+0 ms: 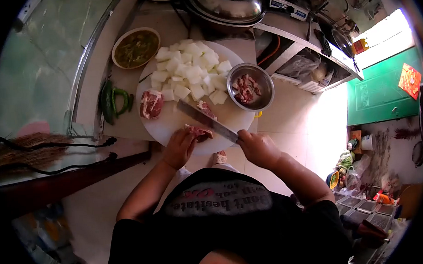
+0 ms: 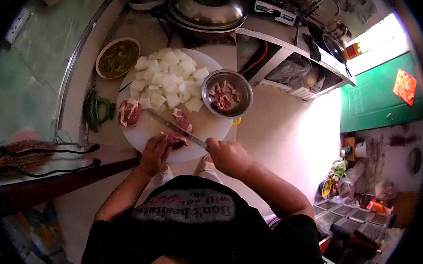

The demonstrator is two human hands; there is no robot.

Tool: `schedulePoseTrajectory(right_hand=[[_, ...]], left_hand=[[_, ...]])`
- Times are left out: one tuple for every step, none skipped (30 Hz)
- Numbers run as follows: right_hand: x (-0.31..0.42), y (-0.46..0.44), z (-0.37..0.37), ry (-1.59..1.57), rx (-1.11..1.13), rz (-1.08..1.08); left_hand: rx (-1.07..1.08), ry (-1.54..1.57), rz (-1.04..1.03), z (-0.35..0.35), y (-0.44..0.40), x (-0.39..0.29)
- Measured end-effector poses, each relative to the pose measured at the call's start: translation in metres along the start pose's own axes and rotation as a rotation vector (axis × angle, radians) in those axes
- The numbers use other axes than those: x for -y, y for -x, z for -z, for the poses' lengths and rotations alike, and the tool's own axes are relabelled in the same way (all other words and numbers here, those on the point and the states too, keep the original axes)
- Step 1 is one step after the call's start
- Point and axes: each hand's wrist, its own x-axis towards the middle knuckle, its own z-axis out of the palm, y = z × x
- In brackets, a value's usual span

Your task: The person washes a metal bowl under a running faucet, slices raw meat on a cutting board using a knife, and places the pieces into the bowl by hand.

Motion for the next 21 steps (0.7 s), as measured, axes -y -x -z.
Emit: schedulePoseTrajectory(right_hand=[[0.004, 0.003, 0.0, 0.005, 0.012, 0.05], [0.007, 0.005, -0.001, 0.007, 0.022, 0.097], [0.009, 0.005, -0.002, 0.008, 0.024, 0.097], [0.011, 0.005, -0.003, 0.048, 0.067, 0.088], [0.012, 0.005, -0.004, 0.088, 0.112, 0.079], [0.011, 0.006, -0.004, 0.09, 0.116, 0.08], [0.009, 0.006, -0.005, 0.087, 0.136, 0.078], [0.009, 0.006, -0.006, 0.083, 0.155, 0.075], [0.01, 0.005, -0.005, 0.085, 0.158, 0.076], [0.012, 0.004, -0.003, 0.086, 0.181, 0.066], [0.013, 0.003, -0.001, 0.088, 0.203, 0.056], [0.013, 0.001, -0.001, 0.09, 0.207, 0.056], [0.012, -0.002, -0.002, 0.101, 0.233, 0.042], [0.011, -0.004, -0.003, 0.111, 0.259, 0.029], [0.011, -0.006, -0.003, 0.113, 0.262, 0.031], [0.011, -0.006, -0.002, 0.097, 0.241, 0.032], [0.01, -0.006, -0.001, 0.083, 0.219, 0.033], [0.009, -0.005, 0.0, 0.087, 0.22, 0.033], [0.008, -0.002, 0.001, 0.034, 0.161, 0.014], [0.007, 0.001, 0.001, -0.019, 0.101, -0.004], [0.005, 0.002, 0.001, -0.017, 0.102, -0.003]], left_hand=[[0.001, 0.019, 0.012, -0.001, 0.003, 0.0], [0.0, 0.019, 0.017, -0.001, 0.005, 0.0], [0.0, 0.035, -0.005, -0.001, 0.002, 0.0], [-0.001, 0.052, -0.029, -0.002, 0.001, 0.0], [-0.003, 0.054, -0.027, -0.003, 0.002, 0.001], [-0.011, 0.052, -0.031, -0.005, 0.003, 0.002], [-0.021, 0.049, -0.035, -0.006, 0.005, 0.004], [-0.023, 0.049, -0.031, -0.007, 0.006, 0.005], [-0.006, 0.032, -0.037, -0.008, 0.007, 0.006], [0.01, 0.017, -0.044, -0.008, 0.007, 0.007], [0.009, 0.019, -0.042, -0.008, 0.007, 0.007], [0.02, 0.016, -0.049, -0.008, 0.006, 0.008], [0.031, 0.014, -0.055, -0.008, 0.006, 0.008], [0.029, 0.015, -0.052, -0.008, 0.006, 0.009], [0.015, 0.021, -0.06, -0.008, 0.006, 0.009], [0.002, 0.027, -0.07, -0.008, 0.006, 0.009], [-0.001, 0.028, -0.07, -0.007, 0.005, 0.009], [0.015, 0.04, -0.056, -0.006, 0.004, 0.008], [0.032, 0.052, -0.04, -0.005, 0.003, 0.006], [0.028, 0.053, -0.038, -0.003, 0.001, 0.005], [0.039, 0.034, -0.032, -0.001, -0.001, 0.003]])
